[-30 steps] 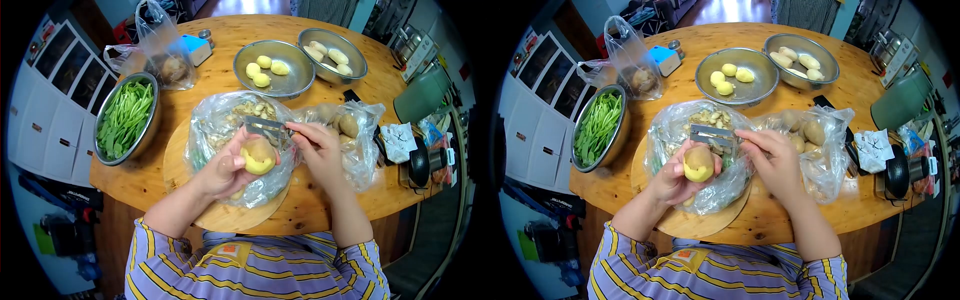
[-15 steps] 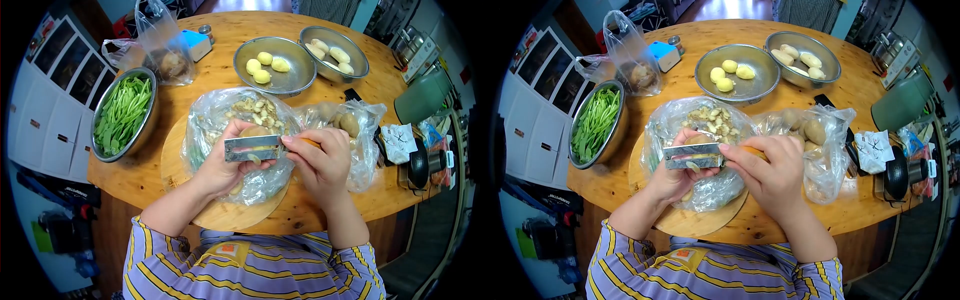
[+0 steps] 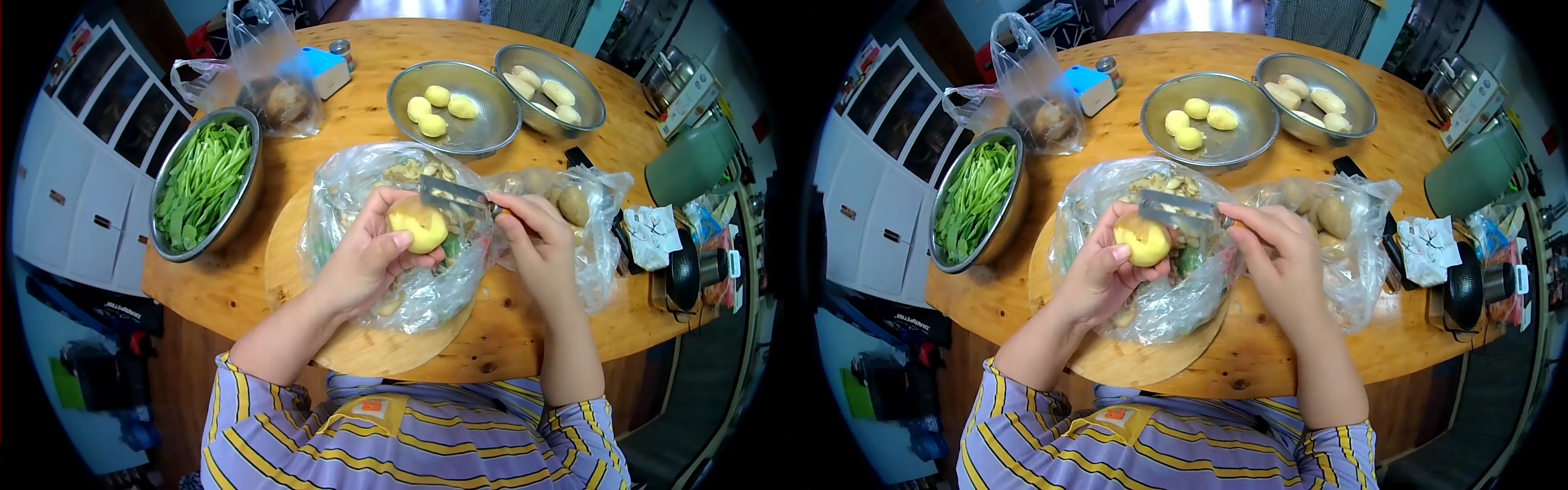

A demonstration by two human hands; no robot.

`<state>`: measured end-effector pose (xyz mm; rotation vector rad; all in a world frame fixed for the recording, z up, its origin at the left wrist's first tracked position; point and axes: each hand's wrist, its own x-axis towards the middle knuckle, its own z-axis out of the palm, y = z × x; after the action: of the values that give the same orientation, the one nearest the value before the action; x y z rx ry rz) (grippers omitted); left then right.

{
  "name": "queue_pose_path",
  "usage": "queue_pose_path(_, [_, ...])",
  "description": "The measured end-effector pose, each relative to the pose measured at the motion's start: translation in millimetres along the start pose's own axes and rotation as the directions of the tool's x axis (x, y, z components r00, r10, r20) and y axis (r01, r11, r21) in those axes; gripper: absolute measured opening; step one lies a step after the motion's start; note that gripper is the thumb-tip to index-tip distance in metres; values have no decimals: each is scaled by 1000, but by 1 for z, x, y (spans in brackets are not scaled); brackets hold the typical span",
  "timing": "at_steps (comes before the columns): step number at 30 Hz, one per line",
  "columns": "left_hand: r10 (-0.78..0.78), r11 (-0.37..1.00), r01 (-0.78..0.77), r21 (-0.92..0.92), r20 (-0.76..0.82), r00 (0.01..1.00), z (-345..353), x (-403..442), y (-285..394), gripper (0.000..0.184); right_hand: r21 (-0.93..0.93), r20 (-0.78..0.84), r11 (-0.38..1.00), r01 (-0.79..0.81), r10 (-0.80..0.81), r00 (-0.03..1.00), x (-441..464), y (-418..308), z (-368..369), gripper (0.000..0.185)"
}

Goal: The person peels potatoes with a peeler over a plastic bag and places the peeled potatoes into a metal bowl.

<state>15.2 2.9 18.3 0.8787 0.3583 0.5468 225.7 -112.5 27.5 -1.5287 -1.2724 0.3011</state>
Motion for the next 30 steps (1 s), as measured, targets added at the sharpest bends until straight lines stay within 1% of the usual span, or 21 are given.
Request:
queue_pose_path(1, [0, 1000, 0, -1, -6, 1000, 0, 0, 0, 66, -111, -8, 985, 135, -137, 991, 0, -4, 0, 25])
queue_pose_path(2, [-1, 1000, 1, -3, -11, 1000, 1, 0, 0, 67, -221, -1, 939, 264, -271, 963, 0, -8, -1, 25])
queue_pose_path(3, [-2, 999, 3, 35, -27, 1000, 3, 0, -1, 68, -327, 22, 864, 383, -399, 917, 0, -11, -2, 26])
queue_pose_path(5, [-6, 993, 12, 114, -57, 998, 6, 0, -1, 70, -370, 46, 825, 427, -443, 896, -4, -17, 2, 29])
queue_pose_path(8, [29, 990, -20, 142, -63, 998, 12, 0, -1, 75, -394, 48, 794, 463, -485, 873, -6, -21, 5, 30])
queue_pose_path(11, [73, 990, -74, 117, 14, 997, 9, -2, -4, 84, -398, 38, 794, 459, -485, 874, -7, -21, 5, 31])
queue_pose_path(14, [79, 987, -91, 130, 97, 992, 3, -3, -4, 65, -404, 41, 790, 461, -487, 872, -7, -21, 3, 31])
queue_pose_path(17, [62, 983, -80, 167, 108, 992, 0, -3, -4, 65, -436, 47, 764, 475, -508, 860, -8, -23, 1, 31])
queue_pose_path(19, [44, 987, -58, 150, 91, 995, 1, -4, -4, 63, -448, 47, 754, 481, -517, 855, -8, -24, 1, 31])
queue_pose_path(20, [36, 989, -47, 141, 82, 996, 2, -4, -3, 62, -442, 42, 760, 476, -512, 858, -8, -23, 1, 31])
queue_pose_path(22, [33, 991, -38, 131, 39, 999, 5, -5, -3, 70, -431, 33, 773, 466, -502, 864, -7, -21, 0, 30])
queue_pose_path(23, [31, 992, -33, 126, 18, 999, 6, -5, -3, 74, -405, 28, 803, 437, -467, 884, -6, -19, 0, 29])
queue_pose_path(25, [42, 997, -47, 55, 88, 995, -5, -3, -8, 61, -353, 19, 858, 373, -392, 920, -4, -9, -1, 27])
queue_pose_path(26, [49, 998, -52, 20, 125, 991, -9, -3, -9, 54, -285, 22, 918, 277, -282, 959, -2, -1, -1, 26])
queue_pose_path(27, [42, 998, -48, 38, 132, 990, -6, -3, -7, 53, -218, 32, 961, 173, -170, 985, 0, 8, -2, 25])
queue_pose_path(28, [36, 997, -44, 57, 140, 990, -2, -3, -3, 52, -150, 50, 987, 64, -57, 997, 2, 12, -3, 25])
queue_pose_path(30, [38, 995, -50, 85, 134, 990, 0, -2, -2, 50, -17, 66, 996, -90, 91, 994, 0, 10, -3, 24])
